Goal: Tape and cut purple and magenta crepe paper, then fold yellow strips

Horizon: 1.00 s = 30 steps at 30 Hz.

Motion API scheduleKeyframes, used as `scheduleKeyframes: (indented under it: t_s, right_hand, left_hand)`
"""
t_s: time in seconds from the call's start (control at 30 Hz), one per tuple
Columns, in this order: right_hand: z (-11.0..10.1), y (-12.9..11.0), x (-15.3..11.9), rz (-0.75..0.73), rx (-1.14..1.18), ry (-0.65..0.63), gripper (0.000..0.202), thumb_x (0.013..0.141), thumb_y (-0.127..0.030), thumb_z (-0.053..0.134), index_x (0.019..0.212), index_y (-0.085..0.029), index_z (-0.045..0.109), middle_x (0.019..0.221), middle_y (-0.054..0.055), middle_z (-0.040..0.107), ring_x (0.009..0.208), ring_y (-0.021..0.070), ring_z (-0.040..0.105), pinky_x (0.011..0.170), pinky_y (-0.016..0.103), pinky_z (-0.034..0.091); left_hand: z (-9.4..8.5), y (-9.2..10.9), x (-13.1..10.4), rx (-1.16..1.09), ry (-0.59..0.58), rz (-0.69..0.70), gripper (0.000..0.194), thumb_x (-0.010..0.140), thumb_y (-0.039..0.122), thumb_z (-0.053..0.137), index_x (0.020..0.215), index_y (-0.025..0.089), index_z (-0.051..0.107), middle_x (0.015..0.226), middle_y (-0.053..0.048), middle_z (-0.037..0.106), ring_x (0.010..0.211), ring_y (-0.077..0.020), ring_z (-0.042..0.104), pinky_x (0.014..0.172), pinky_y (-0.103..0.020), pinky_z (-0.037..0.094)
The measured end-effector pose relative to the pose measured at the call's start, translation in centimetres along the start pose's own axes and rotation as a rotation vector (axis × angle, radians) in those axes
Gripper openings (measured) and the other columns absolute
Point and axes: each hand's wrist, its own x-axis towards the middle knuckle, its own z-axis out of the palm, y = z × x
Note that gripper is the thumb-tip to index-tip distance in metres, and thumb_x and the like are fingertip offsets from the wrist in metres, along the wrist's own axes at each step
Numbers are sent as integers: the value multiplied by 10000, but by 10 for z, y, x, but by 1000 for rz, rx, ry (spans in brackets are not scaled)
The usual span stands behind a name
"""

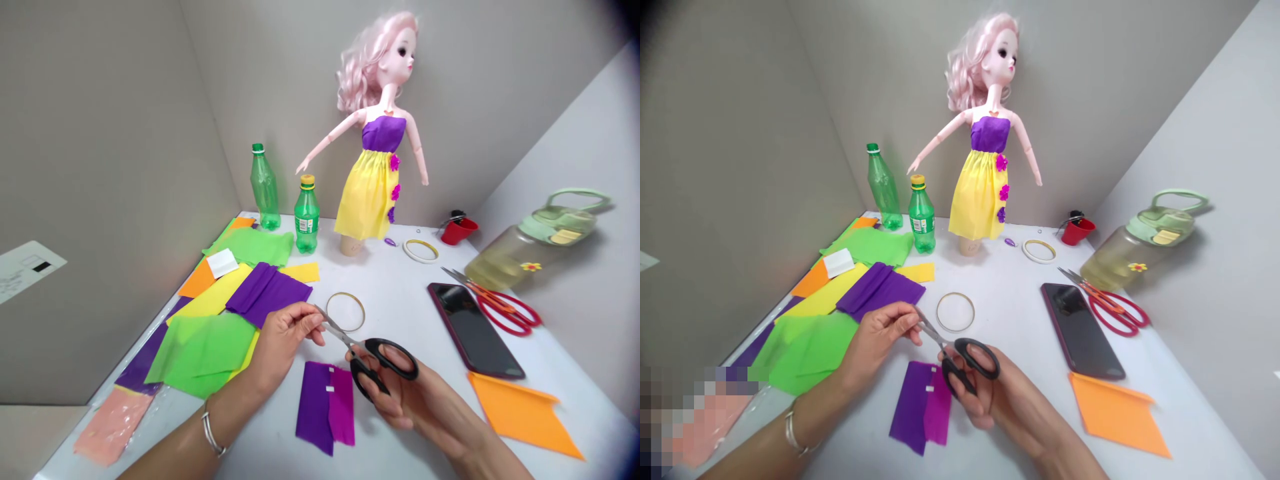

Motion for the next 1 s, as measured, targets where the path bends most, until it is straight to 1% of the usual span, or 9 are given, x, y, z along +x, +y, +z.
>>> scheduleKeyframes:
  t_s: [0.2, 0.27, 0.33, 0.4, 0.5, 0.57, 0.8, 0.87, 1.0]
  right_hand:
    - [-2, -1, -1, -5, 5, -32, 318, 737, -434, 811, 944, -198, 755, 871, 56, 631, 584, 88, 543, 379, 139, 271]
    - [-1, -1, -1, -14, -24, -46, 347, 744, -450, 800, 972, -193, 748, 847, 57, 630, 540, 76, 506, 380, 141, 268]
    - [-1, -1, -2, -26, -57, -58, 364, 762, -467, 778, 990, -187, 738, 830, 60, 631, 505, 68, 471, 383, 147, 273]
    - [-1, 0, -2, -42, -74, -50, 353, 775, -466, 763, 989, -188, 727, 859, 68, 636, 524, 81, 491, 384, 151, 279]
    - [-2, 1, -2, -52, -71, -20, 335, 763, -444, 777, 977, -193, 715, 959, 83, 638, 636, 121, 574, 386, 149, 283]
    - [-2, 2, -2, -58, -67, -6, 350, 755, -442, 786, 986, -188, 713, 987, 85, 634, 658, 123, 586, 383, 148, 283]
    - [-3, -1, -2, -87, -74, -20, 393, 776, -458, 773, 1033, -164, 733, 958, 81, 634, 573, 79, 517, 389, 153, 286]
    - [-5, -4, -2, -108, -85, -24, 395, 801, -458, 752, 1055, -156, 730, 918, 74, 634, 521, 56, 456, 396, 156, 285]
    - [-9, -14, -2, -216, -121, 4, 380, 850, -451, 698, 1078, -148, 714, 806, 41, 601, 497, 51, 377, 416, 164, 288]
  left_hand:
    - [-2, -5, 0, -61, -43, 21, 310, 891, 445, 602, 938, 151, 687, 755, -21, 678, 668, -143, 671, 710, -273, 550]
    - [-2, -6, 1, -112, -44, 20, 294, 850, 425, 668, 969, 156, 659, 790, -7, 657, 670, -135, 673, 699, -265, 547]
    - [-2, -6, 1, -159, -31, 15, 329, 766, 371, 765, 980, 160, 629, 785, 17, 629, 666, -130, 674, 679, -248, 534]
    - [-1, -4, 1, -176, -10, 11, 360, 722, 323, 804, 978, 163, 608, 773, 33, 612, 666, -127, 677, 670, -236, 521]
    - [1, -3, 0, -166, 5, 10, 337, 753, 305, 777, 999, 166, 593, 772, 37, 614, 681, -126, 681, 685, -236, 515]
    - [1, -2, -1, -166, 2, 13, 332, 776, 310, 756, 1023, 168, 586, 775, 37, 617, 690, -127, 683, 700, -243, 522]
    - [0, -3, -1, -190, -23, 26, 367, 846, 370, 686, 1120, 167, 550, 818, 13, 640, 751, -143, 684, 770, -288, 554]
    - [-2, -3, 1, -182, -14, 34, 353, 855, 374, 673, 1110, 167, 545, 830, 0, 656, 759, -147, 683, 778, -295, 552]
    - [-6, -5, 4, -99, -8, 73, 292, 876, 360, 632, 1083, 176, 540, 841, -4, 651, 738, -138, 665, 757, -286, 535]
